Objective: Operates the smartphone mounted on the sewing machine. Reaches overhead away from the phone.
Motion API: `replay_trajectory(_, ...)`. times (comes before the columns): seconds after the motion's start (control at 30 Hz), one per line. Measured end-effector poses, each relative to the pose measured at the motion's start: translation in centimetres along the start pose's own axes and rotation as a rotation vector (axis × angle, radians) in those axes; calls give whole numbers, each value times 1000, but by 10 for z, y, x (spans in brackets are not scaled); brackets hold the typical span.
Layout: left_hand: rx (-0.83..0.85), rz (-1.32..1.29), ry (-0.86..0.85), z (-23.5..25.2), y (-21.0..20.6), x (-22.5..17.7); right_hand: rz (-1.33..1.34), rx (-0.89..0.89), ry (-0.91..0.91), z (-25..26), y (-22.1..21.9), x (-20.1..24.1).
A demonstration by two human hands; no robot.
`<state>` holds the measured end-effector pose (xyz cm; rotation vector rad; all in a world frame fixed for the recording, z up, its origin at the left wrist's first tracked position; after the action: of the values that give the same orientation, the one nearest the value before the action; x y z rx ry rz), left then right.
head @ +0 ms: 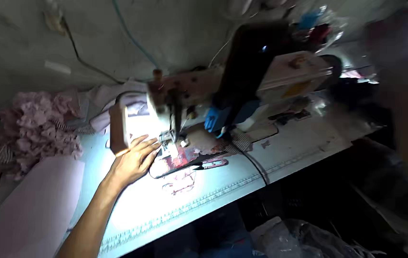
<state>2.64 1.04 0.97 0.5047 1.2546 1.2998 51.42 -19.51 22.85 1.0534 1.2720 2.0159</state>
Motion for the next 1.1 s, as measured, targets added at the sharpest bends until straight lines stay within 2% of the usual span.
replay_trajectory(0.07, -1, 11, 12, 0, 0, 3, 186, 191, -146, 17, -33, -14)
replay_trajectory(0.13, 5, 18, 27, 0, 0, 4, 377, 185, -228, 26, -55, -28)
replay_trajectory(0.33, 4, 55, 38, -1, -1, 4, 756, -92, 98, 6, -93, -68)
replay_trajectory(0.43, -5, 58, 40, -2, 0, 3, 497, -206, 30, -12, -84, -71)
replay_trajectory(0.5, -20, 63, 24, -2, 0, 3, 359, -320, 116, -47, -59, -45)
replay_trajectory(0.57, -22, 61, 23, -2, -1, 2, 257, -444, 403, -96, -40, -3)
replay_trajectory(0.67, -15, 62, 22, -2, 0, 1, 177, -631, 874, -159, -47, 43)
replay_trajectory(0.77, -11, 79, 10, -2, 0, 3, 187, -689, 1121, -190, -70, 70)
replay_trajectory(0.9, -10, 73, 18, -2, -1, 4, 129, -625, 1137, -187, -83, 78)
replay_trajectory(1.1, -9, 82, 17, -2, -1, 2, 133, -675, 1095, -167, -69, 85)
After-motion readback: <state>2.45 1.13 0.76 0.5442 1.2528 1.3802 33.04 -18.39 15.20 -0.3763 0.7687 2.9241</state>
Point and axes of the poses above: each hand's wrist, its own z-axis towards the middle knuckle, its own y-axis out of the back of the hand, x = y × z, the point moved 3 cm from there along z, towards the middle knuckle, and after that the axes turned 6 degrees about -z, right-handed, at the moved point
